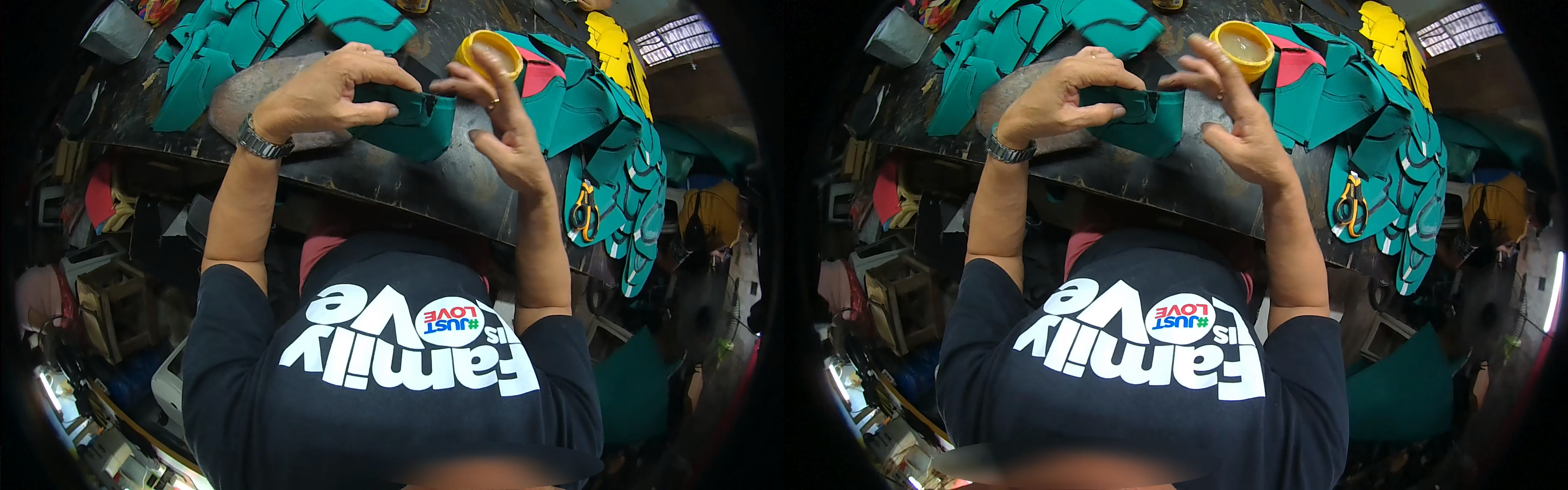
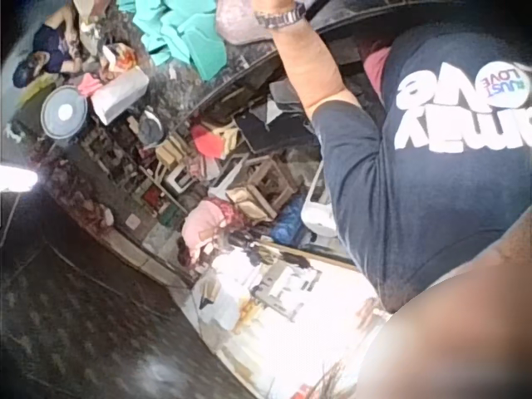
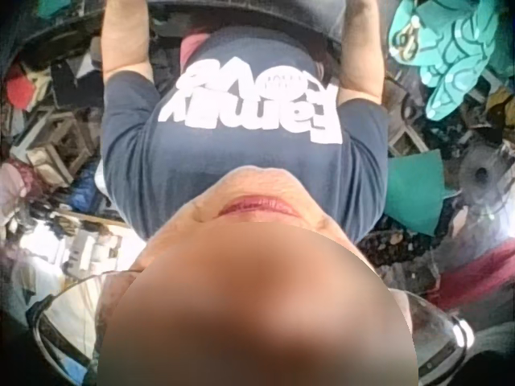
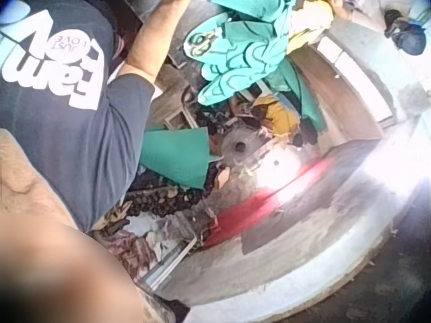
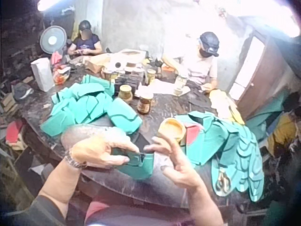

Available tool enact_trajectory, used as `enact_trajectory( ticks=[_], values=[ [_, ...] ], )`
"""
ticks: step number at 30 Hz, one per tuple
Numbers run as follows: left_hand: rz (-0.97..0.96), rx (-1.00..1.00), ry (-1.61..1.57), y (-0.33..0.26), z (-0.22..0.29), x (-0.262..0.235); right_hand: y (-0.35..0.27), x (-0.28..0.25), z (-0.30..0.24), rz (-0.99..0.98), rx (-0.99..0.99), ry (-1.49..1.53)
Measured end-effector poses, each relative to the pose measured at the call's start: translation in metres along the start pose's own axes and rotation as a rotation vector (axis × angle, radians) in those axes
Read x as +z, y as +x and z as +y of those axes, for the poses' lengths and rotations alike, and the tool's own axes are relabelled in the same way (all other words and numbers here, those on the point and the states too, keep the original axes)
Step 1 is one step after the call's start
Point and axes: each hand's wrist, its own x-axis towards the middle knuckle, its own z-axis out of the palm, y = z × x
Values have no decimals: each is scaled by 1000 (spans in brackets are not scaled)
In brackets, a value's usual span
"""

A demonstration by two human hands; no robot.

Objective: The person repeatedly picks up green and pink fabric pieces, applies a yellow paste from a small container to the edges, and presses the edges together. The person occasionally uses scissors to trim the fabric. The process is repeated for multiple pieces throughout the clip.

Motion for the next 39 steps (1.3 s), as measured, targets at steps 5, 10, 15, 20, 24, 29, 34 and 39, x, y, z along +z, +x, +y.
enact_trajectory(
  ticks=[5,10,15,20,24,29,34,39],
  values=[
    [394,107,279,0,-2,32,-14,3,17,20,19,63],
    [502,-521,-576,-32,19,82,-20,9,16,313,15,354],
    [585,-447,-1190,-34,30,115,-19,16,6,415,24,561],
    [666,-273,-1671,-17,51,125,-19,12,-2,252,52,660],
    [660,-306,-1658,2,62,128,-18,7,-4,268,35,308],
    [744,-433,-1416,11,66,117,-26,9,-21,404,-140,-488],
    [784,-486,-1444,18,73,113,-40,17,-33,404,-256,-1171],
    [798,-479,-1497,21,73,118,-44,13,-26,392,-251,-1278]
  ],
)
